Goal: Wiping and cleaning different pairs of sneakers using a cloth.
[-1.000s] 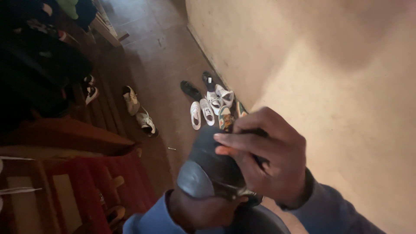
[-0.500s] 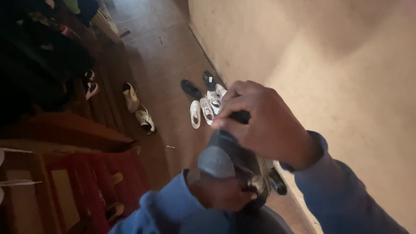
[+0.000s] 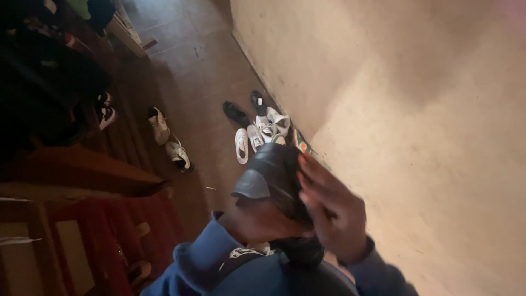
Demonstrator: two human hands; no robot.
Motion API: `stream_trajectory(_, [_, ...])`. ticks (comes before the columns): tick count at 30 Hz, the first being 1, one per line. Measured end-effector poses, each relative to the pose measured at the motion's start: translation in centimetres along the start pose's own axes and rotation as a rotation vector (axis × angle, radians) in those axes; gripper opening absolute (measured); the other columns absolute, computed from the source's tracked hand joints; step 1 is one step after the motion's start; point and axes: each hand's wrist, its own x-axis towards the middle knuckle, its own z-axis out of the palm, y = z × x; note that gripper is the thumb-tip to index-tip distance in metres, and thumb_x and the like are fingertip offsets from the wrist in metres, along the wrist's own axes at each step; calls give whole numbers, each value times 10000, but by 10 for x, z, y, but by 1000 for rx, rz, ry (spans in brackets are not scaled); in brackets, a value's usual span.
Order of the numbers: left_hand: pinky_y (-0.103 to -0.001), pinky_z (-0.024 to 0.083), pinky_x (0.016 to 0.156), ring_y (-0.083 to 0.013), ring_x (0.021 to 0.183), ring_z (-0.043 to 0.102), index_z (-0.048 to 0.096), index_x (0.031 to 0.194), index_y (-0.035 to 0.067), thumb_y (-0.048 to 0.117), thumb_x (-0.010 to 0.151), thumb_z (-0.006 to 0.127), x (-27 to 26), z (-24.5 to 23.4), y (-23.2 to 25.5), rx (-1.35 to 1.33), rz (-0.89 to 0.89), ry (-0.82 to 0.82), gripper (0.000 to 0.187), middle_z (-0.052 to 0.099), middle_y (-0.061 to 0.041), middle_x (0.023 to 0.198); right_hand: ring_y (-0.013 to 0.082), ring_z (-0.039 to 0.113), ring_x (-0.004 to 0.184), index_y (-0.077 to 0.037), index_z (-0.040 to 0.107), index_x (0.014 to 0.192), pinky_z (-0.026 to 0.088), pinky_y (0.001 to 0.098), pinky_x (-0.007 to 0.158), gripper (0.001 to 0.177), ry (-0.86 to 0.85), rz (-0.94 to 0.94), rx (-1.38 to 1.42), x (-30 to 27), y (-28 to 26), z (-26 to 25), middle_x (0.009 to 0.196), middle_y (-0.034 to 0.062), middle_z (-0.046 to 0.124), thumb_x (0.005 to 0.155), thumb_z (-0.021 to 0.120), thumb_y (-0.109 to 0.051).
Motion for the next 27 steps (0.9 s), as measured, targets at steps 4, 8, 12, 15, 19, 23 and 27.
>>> stream_trajectory(4, [-406,484,1150,-285,1268,612,531,1383,63,245,845,764,0,-1,-4,489,151,-89,614,639,-98,1302,356,572,1423,42,709,1175,366,462,1256,258,65,-174,-206,-10,-16,-5,1348,192,679,933,626,10])
stream_trajectory(8, [-460,376,1187,-358,1326,535,545,1342,11,253,784,740,-2,20,27,1040,463,-102,639,625,-167,1331,337,628,1369,40,720,1182,371,499,1277,274,-15,-283,-258,22,-57,-23,1290,189,719,936,604,8])
stream_trajectory(12, [-433,435,1132,-322,1306,582,598,1314,3,195,829,700,-19,11,-15,934,339,-232,531,664,-153,1311,323,676,1296,22,725,1132,457,452,1208,222,-187,-344,-244,54,-76,-33,1262,174,731,942,634,-49])
stream_trajectory(15, [-400,499,1091,-282,1286,627,635,1313,16,162,940,664,-23,5,-47,818,232,-414,401,676,-145,1304,302,711,1146,-29,752,1031,482,446,1140,183,-366,-289,-325,73,-81,-30,1151,123,766,881,681,-105])
stream_trajectory(19, [-391,537,1030,-259,1211,655,645,1264,17,149,910,714,-13,8,-21,693,181,-356,384,684,-135,1249,290,702,1051,-114,782,989,540,408,983,170,-513,-7,-477,85,-88,-19,1047,60,781,911,713,-248])
stream_trajectory(23, [-357,568,970,-228,1160,670,611,1254,38,142,831,773,-7,10,-11,531,170,-59,465,672,-106,1230,275,699,1194,-57,755,1092,437,465,1205,197,-221,-299,-284,65,-56,-5,1179,96,764,947,664,-156])
stream_trajectory(27, [-352,565,981,-224,1185,671,605,1291,74,116,836,791,-19,-13,-40,731,248,12,493,676,-84,1259,315,565,1426,-35,698,1263,403,448,1236,308,-222,-303,-269,41,-46,-4,1361,124,691,990,655,-171])
